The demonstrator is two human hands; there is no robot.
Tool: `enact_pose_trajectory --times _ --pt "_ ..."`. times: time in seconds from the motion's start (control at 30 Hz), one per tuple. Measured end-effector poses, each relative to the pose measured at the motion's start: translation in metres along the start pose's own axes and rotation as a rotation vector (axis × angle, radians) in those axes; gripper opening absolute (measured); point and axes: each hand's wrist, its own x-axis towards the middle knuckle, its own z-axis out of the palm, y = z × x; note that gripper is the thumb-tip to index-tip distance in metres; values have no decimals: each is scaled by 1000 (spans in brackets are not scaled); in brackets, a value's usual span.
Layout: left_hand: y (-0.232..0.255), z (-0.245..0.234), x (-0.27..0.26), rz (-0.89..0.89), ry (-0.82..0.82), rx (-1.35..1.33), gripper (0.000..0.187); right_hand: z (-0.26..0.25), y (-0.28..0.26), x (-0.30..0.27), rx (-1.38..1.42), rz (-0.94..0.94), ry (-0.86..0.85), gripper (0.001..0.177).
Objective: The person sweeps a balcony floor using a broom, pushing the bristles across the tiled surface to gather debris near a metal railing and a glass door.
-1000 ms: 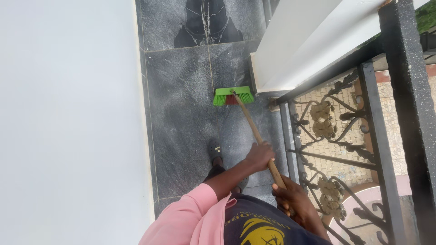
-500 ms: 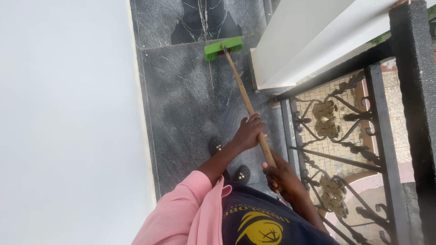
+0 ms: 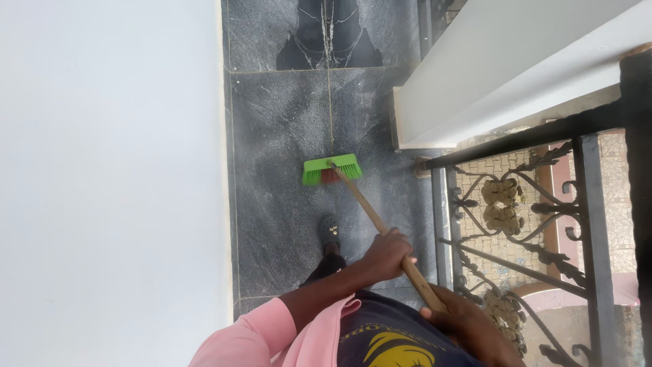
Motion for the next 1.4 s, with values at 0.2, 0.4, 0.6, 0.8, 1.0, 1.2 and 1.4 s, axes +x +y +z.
enact_pose_trajectory --times 0.2,0.4,0.6,0.8,1.0,1.2,1.4 --pt "-47 -25 26 5 236 -71 31 32 -115 -7 253 -47 -183 44" --pt "-50 -1 17 -4 346 -93 25 38 -108 -7 87 31 -118 31" --pt "-121 2 23 -57 342 77 15 69 -82 56 9 -111 -91 27" --pt "-150 -79 46 -49 436 298 20 101 -123 89 170 -395 -214 34" --pt "-70 -155 21 280 895 40 51 84 -199 -58 -527 -814 -244 91" --pt "-9 -144 -16 412 862 -107 49 105 -256 -105 -381 -1262 -823 92" --pt "-88 -113 -56 262 881 -82 51 152 -232 -54 -597 -1253 -690 66"
